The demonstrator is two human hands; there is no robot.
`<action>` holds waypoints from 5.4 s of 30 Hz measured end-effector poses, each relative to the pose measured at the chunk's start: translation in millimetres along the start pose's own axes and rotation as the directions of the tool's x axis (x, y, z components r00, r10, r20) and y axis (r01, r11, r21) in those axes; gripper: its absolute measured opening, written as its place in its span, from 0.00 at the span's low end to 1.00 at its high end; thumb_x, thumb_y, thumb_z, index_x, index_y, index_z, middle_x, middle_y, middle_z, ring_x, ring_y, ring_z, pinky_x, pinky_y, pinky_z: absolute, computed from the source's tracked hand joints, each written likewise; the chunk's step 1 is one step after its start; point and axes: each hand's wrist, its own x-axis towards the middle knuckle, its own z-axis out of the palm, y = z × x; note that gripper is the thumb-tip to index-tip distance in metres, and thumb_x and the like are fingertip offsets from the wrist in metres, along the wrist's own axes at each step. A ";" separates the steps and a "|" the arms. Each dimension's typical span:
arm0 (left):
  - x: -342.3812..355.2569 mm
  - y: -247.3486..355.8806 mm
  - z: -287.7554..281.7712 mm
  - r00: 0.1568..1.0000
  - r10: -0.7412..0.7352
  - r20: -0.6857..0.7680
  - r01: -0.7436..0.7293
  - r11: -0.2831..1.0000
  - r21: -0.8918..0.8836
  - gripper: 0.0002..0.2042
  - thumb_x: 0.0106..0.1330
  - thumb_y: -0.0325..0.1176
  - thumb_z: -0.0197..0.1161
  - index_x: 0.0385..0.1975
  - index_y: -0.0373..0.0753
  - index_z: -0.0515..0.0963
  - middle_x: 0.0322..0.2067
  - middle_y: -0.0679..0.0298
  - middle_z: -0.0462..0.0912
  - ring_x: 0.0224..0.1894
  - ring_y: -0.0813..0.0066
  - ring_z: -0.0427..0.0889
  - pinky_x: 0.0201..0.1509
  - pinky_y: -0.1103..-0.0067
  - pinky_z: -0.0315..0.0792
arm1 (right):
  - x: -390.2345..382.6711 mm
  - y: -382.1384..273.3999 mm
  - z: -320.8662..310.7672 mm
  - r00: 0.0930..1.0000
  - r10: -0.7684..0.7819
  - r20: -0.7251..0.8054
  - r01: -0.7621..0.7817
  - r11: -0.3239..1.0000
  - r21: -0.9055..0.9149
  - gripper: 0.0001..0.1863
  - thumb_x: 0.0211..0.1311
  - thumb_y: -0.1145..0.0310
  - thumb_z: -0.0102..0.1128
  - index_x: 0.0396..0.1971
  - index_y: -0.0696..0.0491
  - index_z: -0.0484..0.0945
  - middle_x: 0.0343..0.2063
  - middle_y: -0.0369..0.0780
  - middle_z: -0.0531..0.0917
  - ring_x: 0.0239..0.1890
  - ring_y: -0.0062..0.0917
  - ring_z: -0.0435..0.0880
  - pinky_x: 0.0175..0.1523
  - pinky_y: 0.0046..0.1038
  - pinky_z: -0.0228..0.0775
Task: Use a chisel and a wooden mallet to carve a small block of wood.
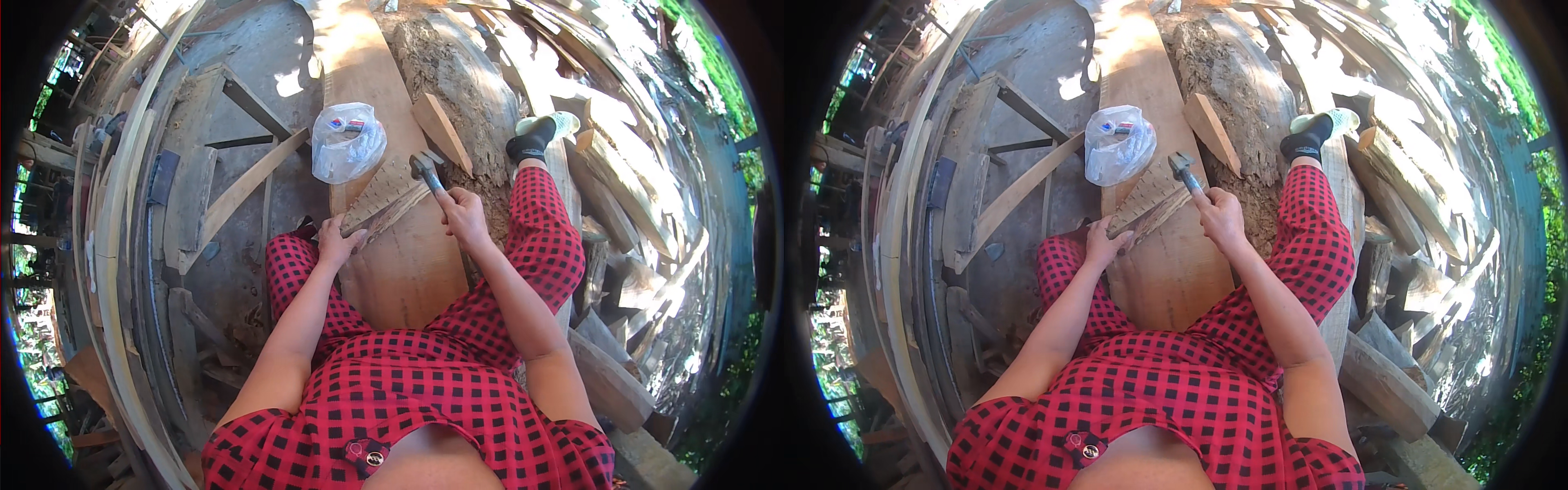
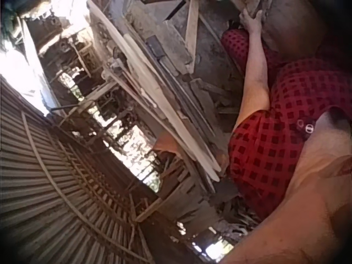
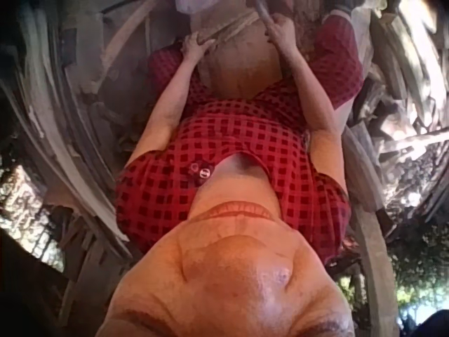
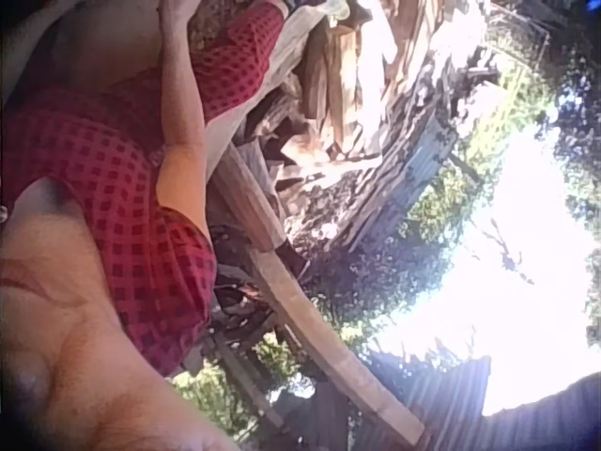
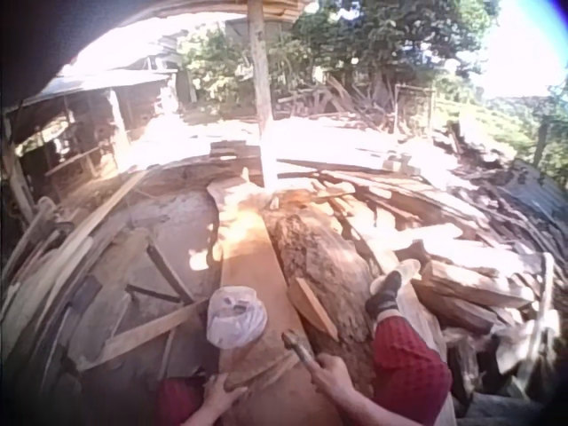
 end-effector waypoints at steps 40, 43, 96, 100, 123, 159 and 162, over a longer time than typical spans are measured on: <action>13.7 -19.0 8.9 0.993 0.113 -0.034 -0.117 0.982 -0.148 0.33 0.49 0.53 0.69 0.55 0.44 0.73 0.59 0.53 0.63 0.61 0.50 0.62 0.64 0.65 0.58 | -1.7 31.4 26.6 0.983 -0.138 -0.117 0.156 0.976 0.155 0.16 0.66 0.58 0.54 0.24 0.56 0.74 0.11 0.33 0.70 0.08 0.12 0.62 0.12 0.16 0.52; 13.6 -25.3 10.2 0.995 0.097 0.004 -0.095 0.980 -0.175 0.32 0.49 0.54 0.69 0.55 0.51 0.72 0.60 0.55 0.61 0.63 0.49 0.56 0.65 0.63 0.56 | 11.0 49.8 30.1 0.997 0.076 0.016 -0.076 0.997 -0.003 0.17 0.65 0.58 0.55 0.22 0.56 0.73 0.10 0.32 0.69 0.08 0.12 0.62 0.13 0.17 0.54; 9.8 -19.5 2.5 0.996 0.050 0.072 -0.038 0.986 -0.164 0.32 0.48 0.54 0.69 0.54 0.49 0.74 0.60 0.56 0.61 0.62 0.50 0.56 0.67 0.64 0.54 | -16.0 49.6 41.8 0.980 0.125 0.155 -0.118 0.992 -0.051 0.19 0.66 0.56 0.54 0.20 0.54 0.72 0.09 0.33 0.68 0.08 0.13 0.62 0.12 0.19 0.52; 14.5 -16.6 2.3 0.997 0.047 0.064 -0.036 0.986 -0.165 0.32 0.48 0.55 0.69 0.54 0.50 0.74 0.61 0.56 0.61 0.63 0.50 0.56 0.67 0.64 0.54 | -33.9 31.0 36.5 0.989 -0.065 0.136 0.054 0.995 0.081 0.20 0.66 0.55 0.53 0.21 0.55 0.72 0.08 0.33 0.67 0.08 0.13 0.62 0.12 0.19 0.52; 14.9 -14.0 0.6 0.997 0.059 0.051 -0.049 0.984 -0.169 0.32 0.48 0.55 0.70 0.54 0.50 0.74 0.61 0.57 0.61 0.63 0.50 0.55 0.67 0.63 0.53 | -36.2 20.3 45.7 0.983 -0.048 0.178 0.021 0.989 0.148 0.23 0.64 0.51 0.54 0.19 0.55 0.74 0.08 0.32 0.67 0.09 0.13 0.62 0.13 0.19 0.52; 17.8 -18.9 7.1 0.997 0.050 0.054 -0.043 0.991 -0.126 0.35 0.45 0.60 0.69 0.54 0.51 0.74 0.61 0.59 0.60 0.63 0.54 0.55 0.67 0.66 0.55 | 1.1 34.0 28.9 0.998 0.022 -0.056 -0.013 0.988 0.151 0.20 0.66 0.53 0.53 0.22 0.54 0.71 0.08 0.32 0.67 0.07 0.13 0.61 0.11 0.18 0.52; 18.9 -18.7 7.1 0.997 0.060 0.055 -0.052 0.988 -0.142 0.36 0.45 0.61 0.68 0.54 0.50 0.74 0.62 0.59 0.59 0.64 0.54 0.54 0.67 0.67 0.55 | -1.9 29.0 25.9 0.994 -0.024 -0.102 0.042 0.983 0.177 0.20 0.67 0.53 0.51 0.23 0.54 0.73 0.09 0.31 0.67 0.07 0.12 0.60 0.11 0.17 0.50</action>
